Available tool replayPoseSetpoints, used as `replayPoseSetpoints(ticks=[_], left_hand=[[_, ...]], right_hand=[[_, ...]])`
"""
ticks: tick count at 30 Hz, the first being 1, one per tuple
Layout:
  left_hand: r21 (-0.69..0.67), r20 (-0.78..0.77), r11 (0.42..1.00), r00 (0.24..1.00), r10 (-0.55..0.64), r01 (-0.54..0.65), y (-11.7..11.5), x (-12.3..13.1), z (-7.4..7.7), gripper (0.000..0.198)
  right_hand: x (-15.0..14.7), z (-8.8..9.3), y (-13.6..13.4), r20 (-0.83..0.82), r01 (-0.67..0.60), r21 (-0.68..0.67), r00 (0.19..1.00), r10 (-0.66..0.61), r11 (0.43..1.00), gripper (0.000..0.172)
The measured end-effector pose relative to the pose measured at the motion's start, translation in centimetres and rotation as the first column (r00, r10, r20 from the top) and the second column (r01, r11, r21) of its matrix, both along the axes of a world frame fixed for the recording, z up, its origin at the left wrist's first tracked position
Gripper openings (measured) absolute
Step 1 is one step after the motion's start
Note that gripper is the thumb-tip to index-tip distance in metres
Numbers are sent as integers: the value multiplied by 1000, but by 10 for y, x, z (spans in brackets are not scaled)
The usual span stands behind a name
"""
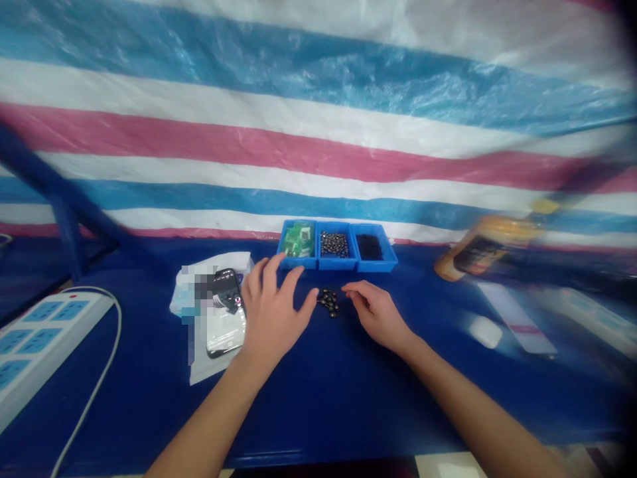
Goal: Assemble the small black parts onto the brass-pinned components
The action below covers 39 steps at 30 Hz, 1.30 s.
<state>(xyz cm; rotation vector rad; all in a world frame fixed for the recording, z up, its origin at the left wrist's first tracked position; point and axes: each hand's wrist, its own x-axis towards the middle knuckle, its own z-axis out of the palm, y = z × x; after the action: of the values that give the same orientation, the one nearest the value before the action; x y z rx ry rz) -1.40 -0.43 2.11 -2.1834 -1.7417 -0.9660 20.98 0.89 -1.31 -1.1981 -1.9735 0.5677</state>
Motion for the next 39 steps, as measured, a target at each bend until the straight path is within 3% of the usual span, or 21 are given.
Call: replayPoseSetpoints(ticks=[6,8,10,18,25,27,30,32,34,37,39], left_hand=[[-86,157,936,932,-325,341,-11,17,-8,26],[-115,183,907,906,-381,404,-13,20,-11,24],[-121,170,892,894,-414,436,-14,22,-13,23],[-139,149,888,896,-418,437,-13,22,-13,19],[-113,161,902,904,-397,417,-13,23,-12,16],[-96,151,916,915,-374,390,-13,23,-11,13],[-80,141,935,932,-333,346,-13,23,-9,11],[-90,136,943,942,-306,319,-12,23,-9,10],[-119,128,947,951,-282,297,-12,24,-10,11],[-178,110,944,958,-263,279,-12,25,-12,12],[-208,95,937,959,-268,282,-12,26,-14,14]], right_hand=[[-1,2,0,-88,19,-186,995,-36,982,15],[-1,4,-1,-158,33,-246,985,-74,969,11],[-1,6,-1,-214,49,-295,970,-116,954,20],[3,6,1,-160,152,-246,968,-195,957,42],[3,4,6,-234,105,-394,949,-210,913,51],[2,6,8,-347,54,-443,910,-227,895,49],[0,11,10,-580,-66,-469,775,-250,881,38],[0,13,12,-629,-80,-454,734,-255,888,42],[3,12,12,-525,17,-404,815,-247,915,45],[7,7,11,-85,199,-175,973,-216,964,35],[8,3,10,204,216,-20,957,-207,976,32]])
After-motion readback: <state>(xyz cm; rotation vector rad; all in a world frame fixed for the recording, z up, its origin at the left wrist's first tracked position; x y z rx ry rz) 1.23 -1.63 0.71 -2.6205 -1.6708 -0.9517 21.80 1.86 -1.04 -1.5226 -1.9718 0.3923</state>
